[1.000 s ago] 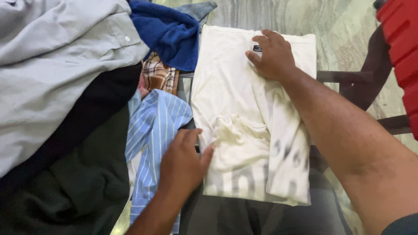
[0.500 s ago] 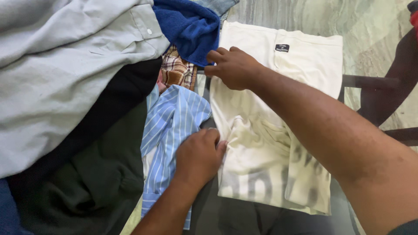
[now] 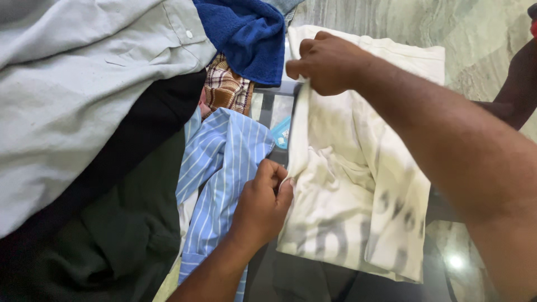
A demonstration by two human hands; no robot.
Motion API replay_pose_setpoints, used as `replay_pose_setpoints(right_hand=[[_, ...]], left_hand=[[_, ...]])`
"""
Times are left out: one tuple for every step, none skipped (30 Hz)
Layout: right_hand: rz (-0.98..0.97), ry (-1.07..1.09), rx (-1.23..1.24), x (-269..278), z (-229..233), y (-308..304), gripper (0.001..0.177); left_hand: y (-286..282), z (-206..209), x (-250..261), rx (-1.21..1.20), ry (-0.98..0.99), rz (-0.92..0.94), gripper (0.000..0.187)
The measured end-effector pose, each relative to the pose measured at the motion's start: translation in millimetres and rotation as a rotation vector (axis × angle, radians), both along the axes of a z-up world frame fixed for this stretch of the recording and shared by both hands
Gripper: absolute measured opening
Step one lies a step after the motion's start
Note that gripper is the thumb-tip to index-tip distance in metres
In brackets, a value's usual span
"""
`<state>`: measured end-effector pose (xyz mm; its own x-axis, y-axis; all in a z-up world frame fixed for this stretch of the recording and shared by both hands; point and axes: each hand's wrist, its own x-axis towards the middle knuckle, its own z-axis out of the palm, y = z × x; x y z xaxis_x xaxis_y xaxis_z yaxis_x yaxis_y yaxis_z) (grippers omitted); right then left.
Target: The person folds a light blue t-shirt on a glass table, smoothing it out and rolling it into a compact bundle before placing it into a red suitcase. They then pick up a cream-colored t-shirt, fold it similarly, and place it into the suitcase as well.
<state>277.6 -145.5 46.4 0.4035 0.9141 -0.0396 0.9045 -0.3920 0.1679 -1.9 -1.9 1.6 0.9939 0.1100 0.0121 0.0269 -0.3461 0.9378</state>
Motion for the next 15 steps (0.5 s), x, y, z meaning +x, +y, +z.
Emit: replay_pose_setpoints(right_hand=[[-0.03, -0.041, -0.142, 3, 6, -2, 0.036], [-0.061, -0.082, -0.283, 4, 8, -3, 0.04], [-0.086, -0.114, -0.293, 6, 7, -4, 0.04], [-0.112, -0.146, -0.304, 11, 6, -7, 0.04], [-0.134, -0.179, -0.313, 16, 3, -12, 0.041], [-0.145, -0.248, -0.26, 23, -1, -18, 0.037], [-0.157, -0.317, -0.207, 30, -5, -27, 0.033], [-0.169, -0.386, -0.153, 37, -10, -36, 0.03], [-0.242, -0.342, -0.085, 42, -16, -44, 0.028], [-0.315, -0.297, -0.017, 47, -22, -52, 0.026], [-0.389, -0.251, 0.048, 51, -28, -57, 0.024], [-0.475, -0.183, 0.137, 55, -33, -59, 0.024], [-0.558, -0.113, 0.224, 57, -38, -60, 0.024], [-0.641, -0.041, 0.312, 59, -41, -61, 0.024], [-0.671, 0.048, 0.384, 60, -40, -61, 0.02]], left_hand=[[-1, 2, -1, 0.018, -0.013, -0.004, 0.02], [0, 5, -1, 0.035, 0.044, -0.015, 0.024], [-1, 8, -1, 0.049, 0.1, -0.029, 0.029], [-1, 11, -1, 0.064, 0.155, -0.043, 0.033], [0, 14, -1, 0.057, 0.157, -0.061, 0.039], [2, 17, -1, 0.05, 0.159, -0.078, 0.045], [2, 18, -1, 0.043, 0.16, -0.097, 0.051], [2, 20, -1, 0.07, 0.169, -0.106, 0.054], [2, 21, -2, 0.098, 0.18, -0.115, 0.058], [3, 21, -3, 0.126, 0.19, -0.124, 0.061], [3, 20, -3, 0.112, 0.192, -0.149, 0.056], [3, 19, -2, 0.098, 0.193, -0.174, 0.051], [4, 18, -3, 0.083, 0.196, -0.198, 0.046], [5, 17, -5, 0.092, 0.237, -0.219, 0.041], [6, 18, -5, 0.104, 0.274, -0.241, 0.035]])
